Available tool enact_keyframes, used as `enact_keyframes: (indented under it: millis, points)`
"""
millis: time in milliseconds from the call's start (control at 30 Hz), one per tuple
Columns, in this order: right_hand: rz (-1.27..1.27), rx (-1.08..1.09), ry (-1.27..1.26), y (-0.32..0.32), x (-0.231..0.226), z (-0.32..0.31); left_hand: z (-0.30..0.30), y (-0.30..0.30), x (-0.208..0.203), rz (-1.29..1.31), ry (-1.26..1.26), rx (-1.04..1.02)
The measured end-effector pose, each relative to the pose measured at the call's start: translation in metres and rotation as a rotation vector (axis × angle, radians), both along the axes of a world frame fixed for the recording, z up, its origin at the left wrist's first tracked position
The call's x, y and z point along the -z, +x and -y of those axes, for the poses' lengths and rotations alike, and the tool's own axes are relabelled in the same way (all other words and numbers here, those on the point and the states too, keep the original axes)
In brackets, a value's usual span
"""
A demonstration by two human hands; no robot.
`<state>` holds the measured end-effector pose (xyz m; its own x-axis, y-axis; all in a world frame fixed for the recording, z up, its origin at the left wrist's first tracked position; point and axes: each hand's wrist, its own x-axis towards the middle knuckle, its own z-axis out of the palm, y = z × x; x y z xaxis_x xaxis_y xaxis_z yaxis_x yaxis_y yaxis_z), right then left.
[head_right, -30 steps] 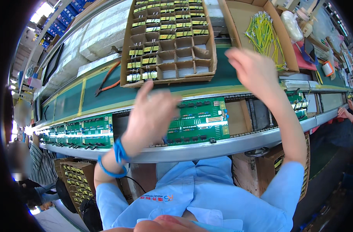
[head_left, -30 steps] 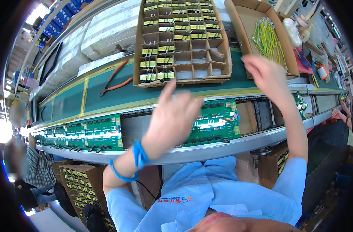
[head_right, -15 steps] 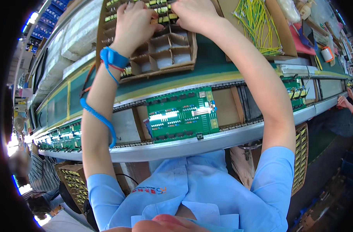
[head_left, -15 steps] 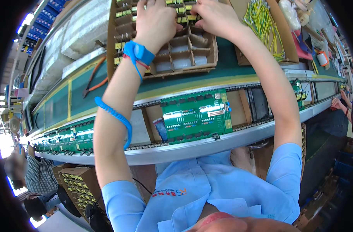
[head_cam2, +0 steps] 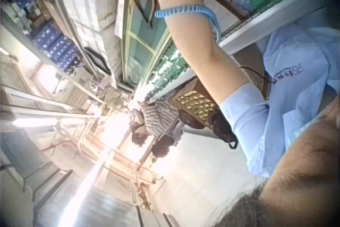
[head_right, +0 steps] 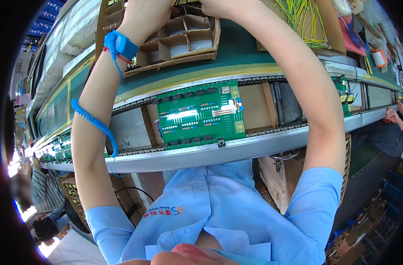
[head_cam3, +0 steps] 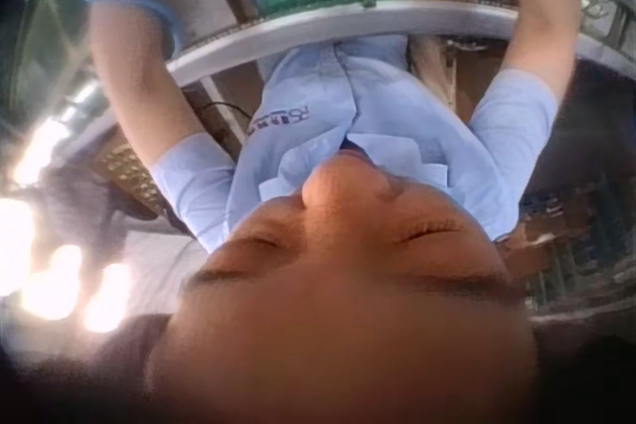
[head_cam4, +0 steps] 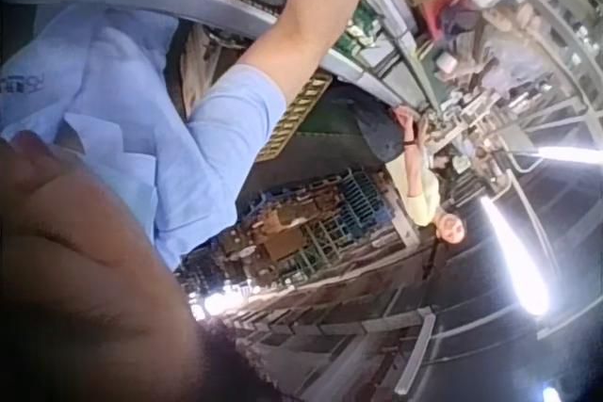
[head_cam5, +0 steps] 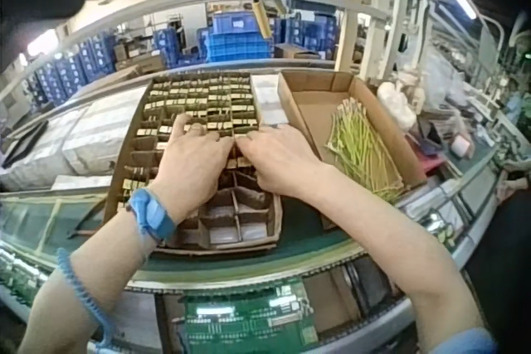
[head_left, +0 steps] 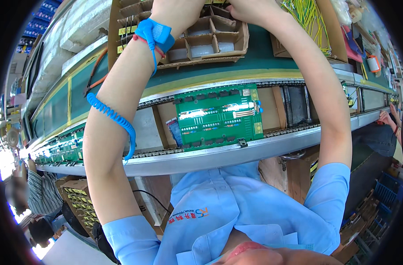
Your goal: Manually mounting yellow transformers onto printed circuit boards on a factory assembly line.
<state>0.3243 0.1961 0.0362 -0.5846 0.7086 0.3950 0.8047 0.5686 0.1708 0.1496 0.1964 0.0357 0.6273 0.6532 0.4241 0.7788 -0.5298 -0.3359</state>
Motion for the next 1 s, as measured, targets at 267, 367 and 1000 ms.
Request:
enact_keyframes:
  millis: [267,367,1000]
  points:
    - [-0.686,-0.044,-0.333,0.045,-0.025,0.097,-0.001,-0.008,-0.010,0.085,-0.144,0.131]
    - [-0.798,-0.182,-0.812,0.044,-0.004,0.140,0.015,-0.018,-0.026,0.145,-0.271,0.294]
    - [-0.882,-0.035,-1.105,0.049,0.057,0.167,0.267,-0.183,-0.052,1.544,-1.076,-0.209]
